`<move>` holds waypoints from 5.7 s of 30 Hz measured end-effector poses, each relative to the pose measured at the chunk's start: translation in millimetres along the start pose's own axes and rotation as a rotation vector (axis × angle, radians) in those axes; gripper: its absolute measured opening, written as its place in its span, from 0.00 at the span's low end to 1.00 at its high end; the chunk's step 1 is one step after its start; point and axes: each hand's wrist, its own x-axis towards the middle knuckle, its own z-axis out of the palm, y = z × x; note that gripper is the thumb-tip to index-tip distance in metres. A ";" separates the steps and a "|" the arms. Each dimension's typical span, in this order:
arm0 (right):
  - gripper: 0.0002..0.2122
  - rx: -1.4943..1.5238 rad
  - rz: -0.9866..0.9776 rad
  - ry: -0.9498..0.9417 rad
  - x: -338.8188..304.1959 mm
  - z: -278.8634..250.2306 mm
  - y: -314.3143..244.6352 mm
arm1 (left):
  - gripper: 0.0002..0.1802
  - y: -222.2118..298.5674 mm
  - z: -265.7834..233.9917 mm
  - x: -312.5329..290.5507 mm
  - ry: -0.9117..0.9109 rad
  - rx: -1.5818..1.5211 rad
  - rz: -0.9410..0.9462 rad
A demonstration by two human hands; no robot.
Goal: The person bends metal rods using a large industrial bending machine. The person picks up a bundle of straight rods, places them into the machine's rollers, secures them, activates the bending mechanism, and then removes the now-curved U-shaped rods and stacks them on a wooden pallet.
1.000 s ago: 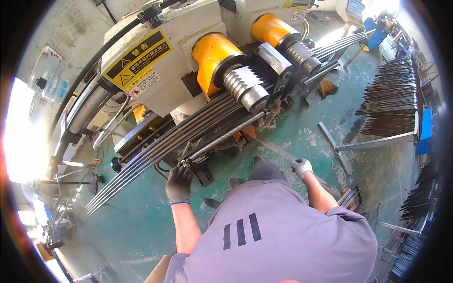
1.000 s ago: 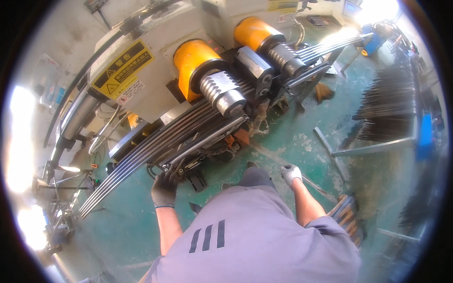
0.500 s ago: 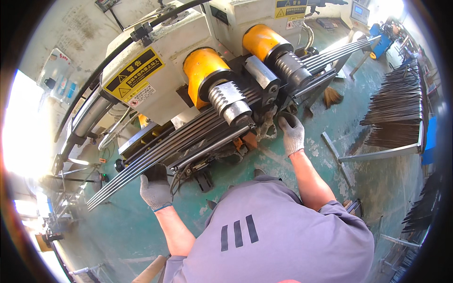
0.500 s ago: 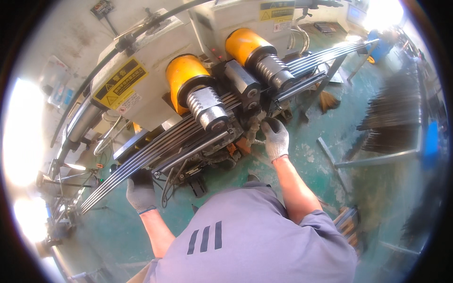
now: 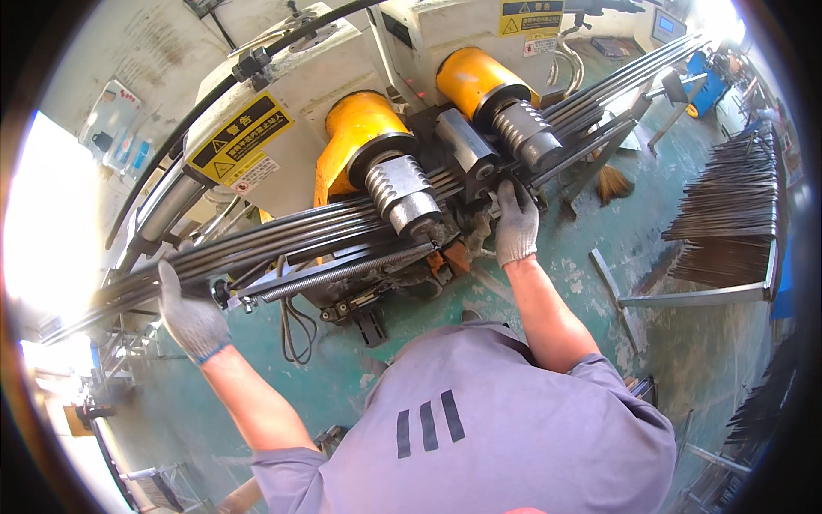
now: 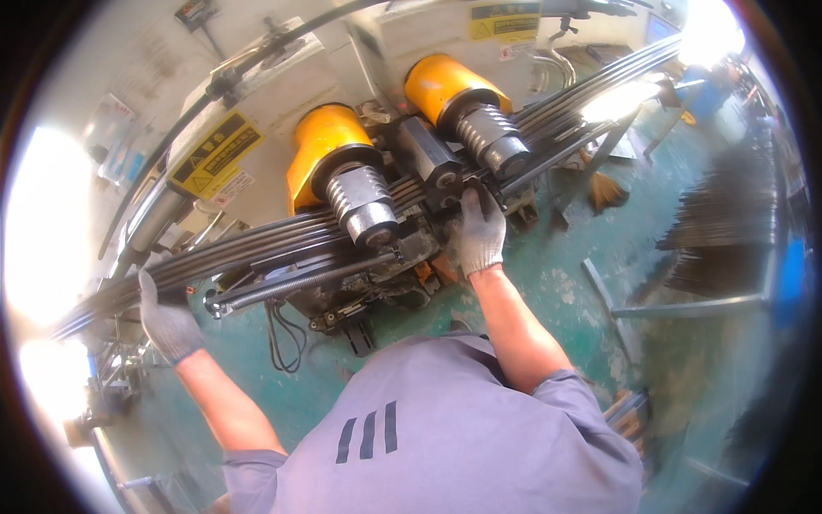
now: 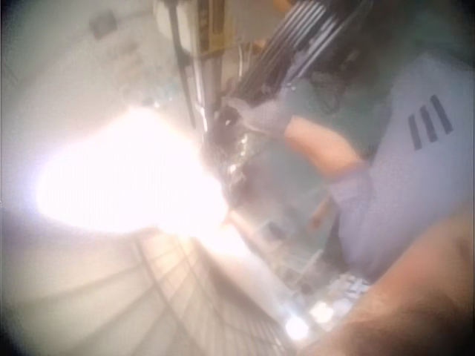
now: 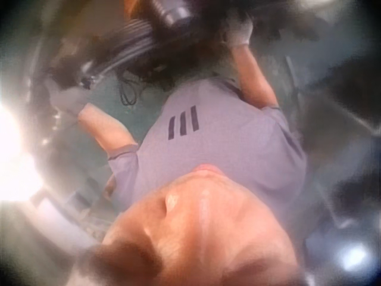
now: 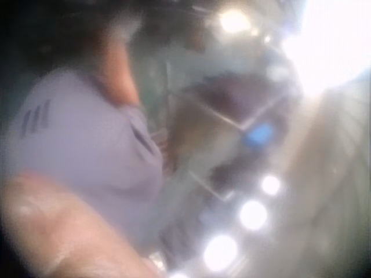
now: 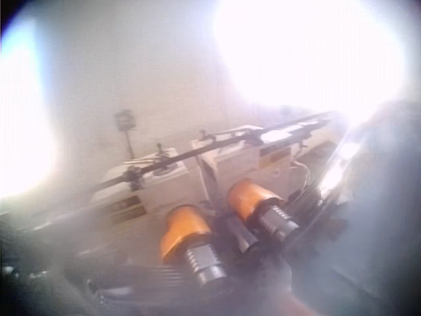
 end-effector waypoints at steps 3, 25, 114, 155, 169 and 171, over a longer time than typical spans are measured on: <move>0.19 0.194 0.127 0.033 5.6 11.8 -10.4 | 0.19 24.6 29.8 14.3 -0.062 0.079 0.076; 0.14 0.407 0.229 -0.028 88.3 26.6 17.3 | 0.15 58.5 280.1 -32.2 -0.600 0.714 0.423; 0.11 -0.258 -0.101 -0.279 93.0 -2.9 63.3 | 0.03 68.0 284.7 -29.0 -0.488 0.793 0.360; 0.17 -0.439 -0.328 -1.104 -258.4 13.6 8.7 | 0.14 56.1 -177.3 -578.2 1.173 -0.091 0.248; 0.08 -0.533 -0.187 -2.373 -604.3 -171.8 118.1 | 0.18 -94.9 -122.0 -1020.9 2.409 -0.254 0.328; 0.07 -0.627 -0.288 -2.446 -633.8 -230.0 118.5 | 0.19 -120.3 -120.9 -1074.1 2.522 -0.360 0.299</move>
